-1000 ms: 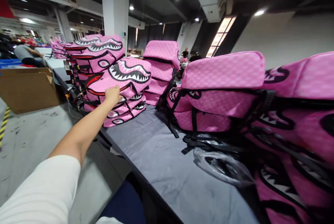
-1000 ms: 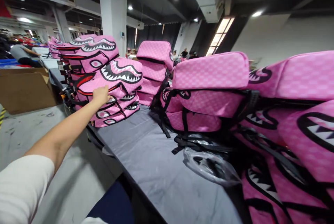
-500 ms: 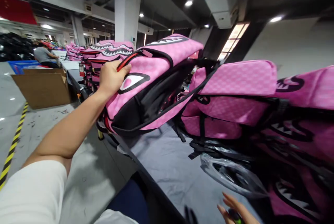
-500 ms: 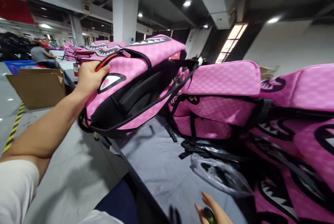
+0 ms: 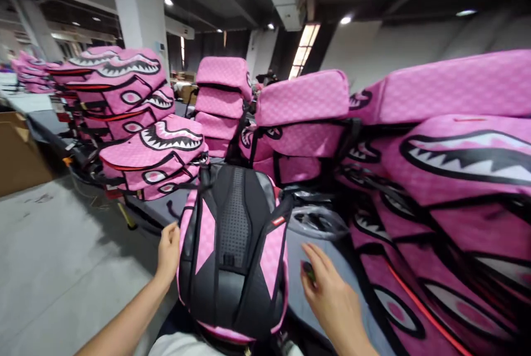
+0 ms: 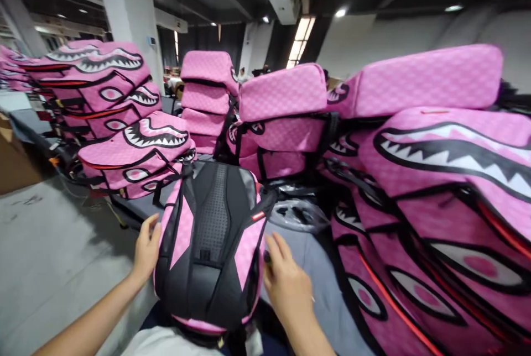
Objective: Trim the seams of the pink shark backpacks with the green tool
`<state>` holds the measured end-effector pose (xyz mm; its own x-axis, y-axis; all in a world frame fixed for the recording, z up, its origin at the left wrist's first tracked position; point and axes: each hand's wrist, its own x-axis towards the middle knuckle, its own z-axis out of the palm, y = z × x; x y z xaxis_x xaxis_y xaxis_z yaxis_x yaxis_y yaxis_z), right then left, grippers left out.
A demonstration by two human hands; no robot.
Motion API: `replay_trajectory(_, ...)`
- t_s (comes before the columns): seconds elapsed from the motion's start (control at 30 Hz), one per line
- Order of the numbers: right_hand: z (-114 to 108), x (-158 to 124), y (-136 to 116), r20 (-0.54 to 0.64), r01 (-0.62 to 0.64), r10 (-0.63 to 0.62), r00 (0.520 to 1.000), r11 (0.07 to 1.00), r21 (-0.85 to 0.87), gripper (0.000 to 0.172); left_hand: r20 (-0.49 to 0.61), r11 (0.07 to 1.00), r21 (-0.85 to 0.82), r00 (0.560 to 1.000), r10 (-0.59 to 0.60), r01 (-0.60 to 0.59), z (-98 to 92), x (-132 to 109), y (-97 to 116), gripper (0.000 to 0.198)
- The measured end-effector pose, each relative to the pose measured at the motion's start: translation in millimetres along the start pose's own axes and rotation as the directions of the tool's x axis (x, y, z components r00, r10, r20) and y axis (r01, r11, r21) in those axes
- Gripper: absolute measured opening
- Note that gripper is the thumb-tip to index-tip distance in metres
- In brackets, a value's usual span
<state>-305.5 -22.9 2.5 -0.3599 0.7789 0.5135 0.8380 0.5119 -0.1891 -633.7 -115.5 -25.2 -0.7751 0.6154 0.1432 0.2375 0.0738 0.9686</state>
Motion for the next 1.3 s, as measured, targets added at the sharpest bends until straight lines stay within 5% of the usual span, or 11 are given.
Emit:
replay_trajectory(0.07,3.2,7.4,-36.8,0.039,0.124,-0.126,0.991,0.991,0.053,0.046,0.147,0.968,0.095,0.965,0.219,-0.234,9.6,-6.4,-0.7,0.042)
replay_trajectory(0.1,7.6,12.1,-57.3,0.109,0.177,-0.187,0.976,0.980,0.091,0.050,0.296,0.901,0.143,0.886,0.356,-0.410,16.7,-11.1,-0.4,0.044)
replay_trajectory(0.2,25.2,23.6,-107.1,0.430,0.307,-0.308,0.849,0.949,0.075,0.050,0.682,0.545,0.191,0.510,0.525,-0.817,39.7,-29.7,-6.4,0.050)
replay_trajectory(0.23,30.0,25.5,-114.8,0.494,0.292,-0.265,0.828,0.956,0.025,0.044,0.718,0.461,0.216,0.460,0.522,-0.861,45.2,-35.7,-11.8,0.052)
replay_trajectory(0.43,25.8,17.3,-54.2,0.407,-0.115,0.239,0.882,0.945,-0.307,0.027,0.638,0.279,0.328,0.429,0.639,-0.903,48.9,-68.3,-58.3,0.048)
replay_trajectory(0.6,20.9,17.6,16.0,0.552,-0.509,0.394,0.735,0.858,0.064,0.046,0.611,0.226,0.284,0.358,0.706,-0.932,44.7,-104.3,-78.7,0.045)
replay_trajectory(0.77,27.1,13.0,11.9,0.564,-0.571,0.370,0.738,0.787,0.231,0.016,0.537,0.081,-0.153,-0.014,0.843,-0.985,67.0,-78.7,-15.9,0.036)
replay_trajectory(0.87,16.1,6.8,-9.1,0.482,-0.544,0.426,0.766,0.828,0.134,0.016,0.548,0.079,-0.048,0.040,0.836,-0.996,109.2,-35.7,52.2,0.031)
replay_trajectory(1.0,-8.3,-7.8,-29.1,0.424,-0.497,0.435,0.794,0.867,0.040,0.011,0.676,-0.143,-0.080,-0.160,0.720,-0.986,157.0,-2.1,118.4,0.037)
replay_trajectory(1.17,-17.7,-27.5,-33.5,0.421,-0.522,0.472,0.775,0.853,0.004,0.015,0.687,-0.285,-0.292,-0.407,0.602,-0.913,161.5,-10.7,129.1,0.041)
replay_trajectory(1.3,-10.7,-29.8,-31.8,0.436,-0.545,0.489,0.755,0.838,0.004,0.022,0.726,-0.234,-0.266,-0.354,0.590,-0.935,164.1,-14.5,117.8,0.046)
